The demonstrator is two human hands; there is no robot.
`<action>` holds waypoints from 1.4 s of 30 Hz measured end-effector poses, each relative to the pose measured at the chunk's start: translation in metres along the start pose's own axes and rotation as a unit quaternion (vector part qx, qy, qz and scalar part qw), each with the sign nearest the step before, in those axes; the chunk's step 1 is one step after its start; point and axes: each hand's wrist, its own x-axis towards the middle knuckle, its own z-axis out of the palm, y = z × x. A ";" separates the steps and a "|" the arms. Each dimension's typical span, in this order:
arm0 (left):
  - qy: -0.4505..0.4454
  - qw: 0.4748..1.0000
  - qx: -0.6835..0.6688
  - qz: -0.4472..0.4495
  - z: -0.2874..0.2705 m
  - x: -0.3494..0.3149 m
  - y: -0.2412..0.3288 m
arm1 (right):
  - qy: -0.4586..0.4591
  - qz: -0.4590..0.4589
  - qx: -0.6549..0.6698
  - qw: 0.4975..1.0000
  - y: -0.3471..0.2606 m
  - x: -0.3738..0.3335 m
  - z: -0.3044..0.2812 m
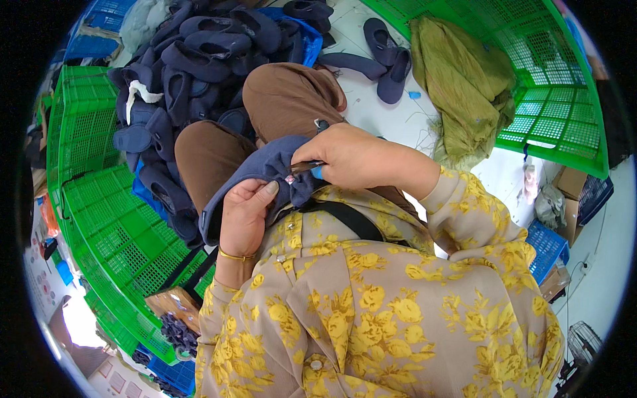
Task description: The person sits on the floor and sews a dark blue slip-on shoe using a needle and thread. They repeatedly insert the needle into the shoe's upper, pull the thread through, and adjust the shoe's position. The person handles multiple shoes from a nearby pile, working on one at a time.
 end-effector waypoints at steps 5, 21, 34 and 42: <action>0.006 1.000 -0.016 -0.011 0.001 0.001 0.002 | -0.039 0.020 0.028 0.999 -0.004 0.003 -0.007; -0.010 1.000 -0.005 -0.003 -0.008 0.003 0.000 | -0.016 0.017 -0.041 0.999 -0.009 0.007 -0.003; -0.025 0.998 -0.057 -0.003 -0.001 0.007 -0.005 | 0.020 -0.002 -0.080 0.997 -0.007 0.010 0.011; -0.007 0.998 -0.060 -0.010 -0.005 0.005 -0.010 | 0.104 0.055 -0.142 0.983 -0.032 0.013 0.034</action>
